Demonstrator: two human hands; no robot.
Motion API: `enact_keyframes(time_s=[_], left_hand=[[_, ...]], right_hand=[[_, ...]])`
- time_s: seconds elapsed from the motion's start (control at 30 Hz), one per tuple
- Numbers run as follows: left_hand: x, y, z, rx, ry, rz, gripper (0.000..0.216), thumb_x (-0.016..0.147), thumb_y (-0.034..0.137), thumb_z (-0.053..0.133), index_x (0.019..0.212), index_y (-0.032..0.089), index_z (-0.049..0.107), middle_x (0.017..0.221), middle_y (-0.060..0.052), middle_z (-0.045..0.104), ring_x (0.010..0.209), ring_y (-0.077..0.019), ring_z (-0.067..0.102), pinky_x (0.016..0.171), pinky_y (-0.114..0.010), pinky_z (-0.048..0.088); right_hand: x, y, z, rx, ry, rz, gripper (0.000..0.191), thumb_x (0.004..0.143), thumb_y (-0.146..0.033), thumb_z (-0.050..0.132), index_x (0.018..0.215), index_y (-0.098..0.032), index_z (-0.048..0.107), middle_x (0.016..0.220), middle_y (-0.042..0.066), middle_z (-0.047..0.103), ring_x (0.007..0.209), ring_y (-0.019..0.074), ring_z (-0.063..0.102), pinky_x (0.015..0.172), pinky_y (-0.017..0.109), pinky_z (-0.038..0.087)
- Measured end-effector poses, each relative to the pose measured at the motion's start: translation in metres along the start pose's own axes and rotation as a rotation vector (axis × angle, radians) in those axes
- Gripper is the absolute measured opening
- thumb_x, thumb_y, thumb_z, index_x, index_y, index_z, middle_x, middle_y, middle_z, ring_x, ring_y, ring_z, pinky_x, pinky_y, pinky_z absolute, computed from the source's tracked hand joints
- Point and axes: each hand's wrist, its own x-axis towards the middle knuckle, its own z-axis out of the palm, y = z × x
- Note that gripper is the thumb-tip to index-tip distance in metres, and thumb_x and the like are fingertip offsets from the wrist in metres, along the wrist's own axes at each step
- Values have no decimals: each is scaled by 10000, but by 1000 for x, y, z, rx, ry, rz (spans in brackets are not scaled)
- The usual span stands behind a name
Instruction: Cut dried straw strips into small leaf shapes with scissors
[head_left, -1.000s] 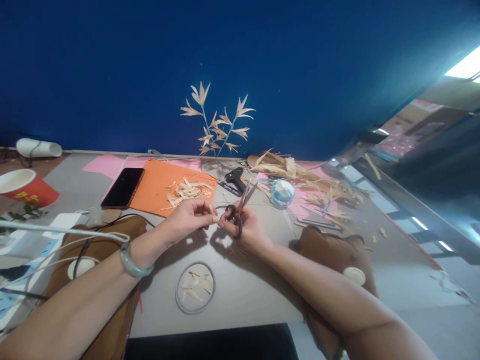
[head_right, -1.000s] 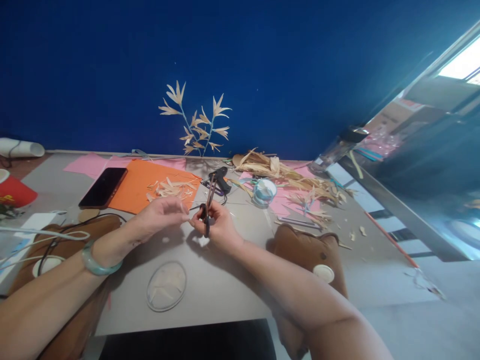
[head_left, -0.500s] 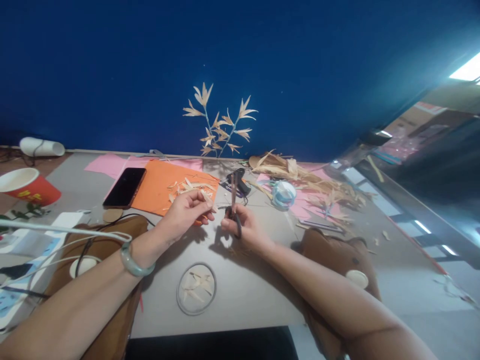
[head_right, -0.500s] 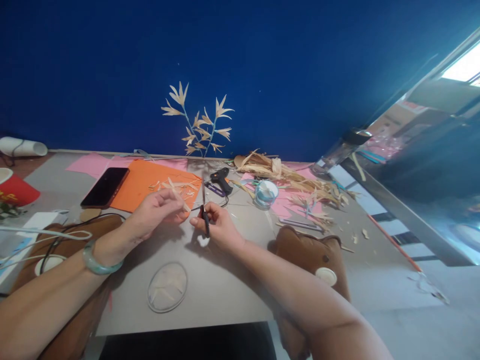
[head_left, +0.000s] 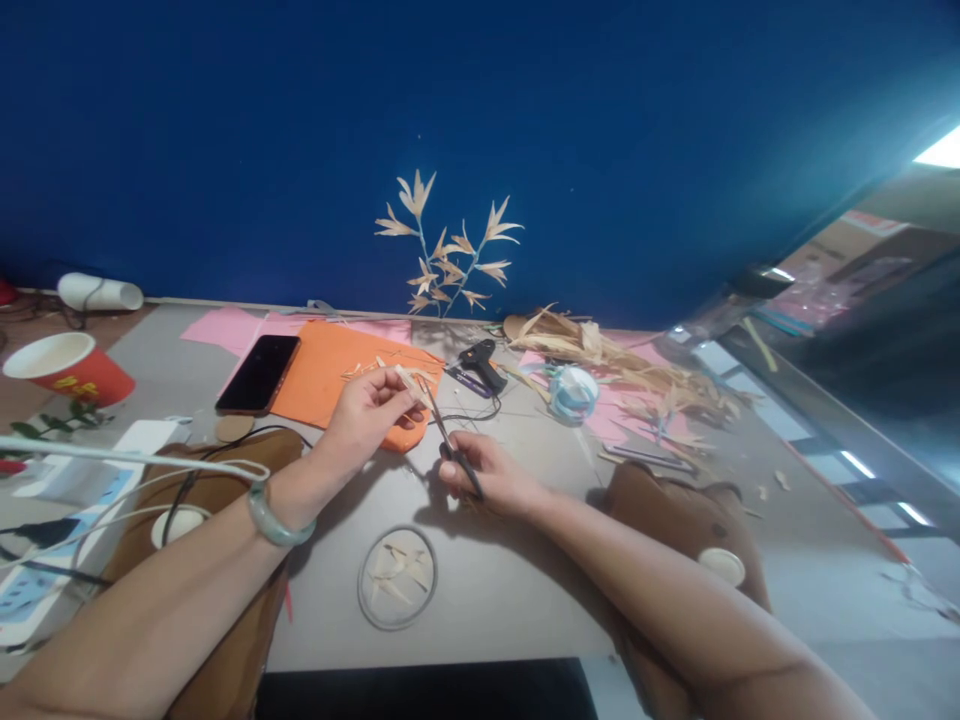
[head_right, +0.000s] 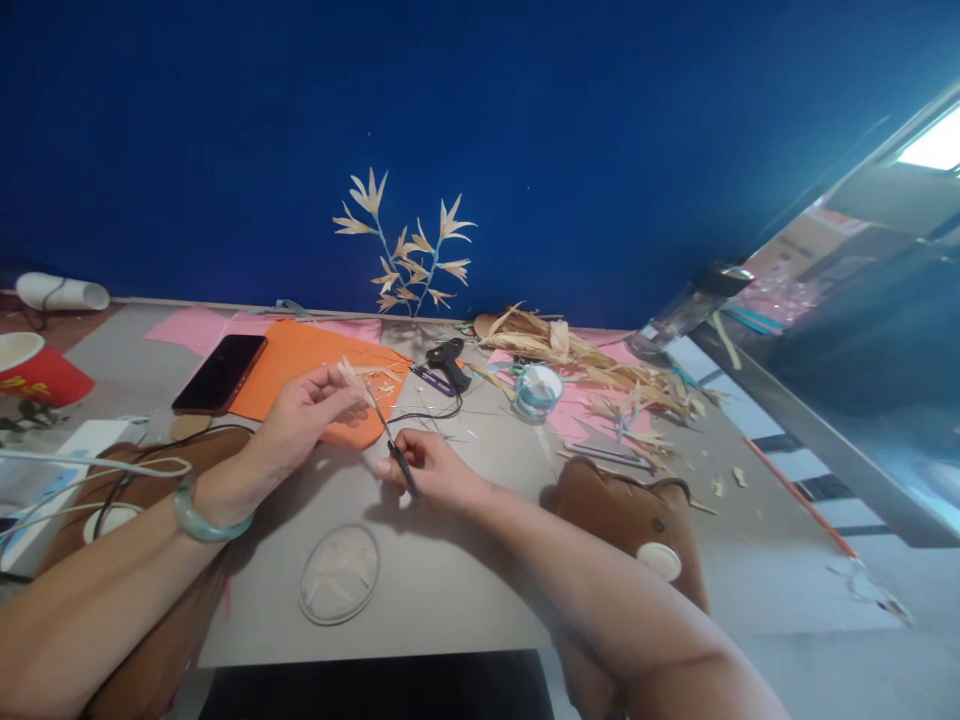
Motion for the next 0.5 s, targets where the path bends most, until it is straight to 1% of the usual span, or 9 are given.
enact_keyframes(time_s=[0.17, 0.5], left_hand=[[1, -2, -1, 19, -18, 15, 192, 693, 282, 711, 694, 146, 577, 621, 1, 659, 584, -114, 632, 589, -228, 518], [1, 1, 0, 22, -20, -1, 219, 688, 312, 711, 704, 144, 573, 623, 3, 646, 588, -120, 639, 583, -237, 527]], right_hand=[[-1, 2, 1, 23, -4, -2, 497, 680, -590, 702, 678, -177, 425, 492, -53, 527, 401, 57, 461, 387, 174, 346], [-1, 0, 2, 20, 13, 1, 512, 663, -598, 707, 636, -184, 407, 451, -54, 522, 373, 60, 458, 366, 168, 334]])
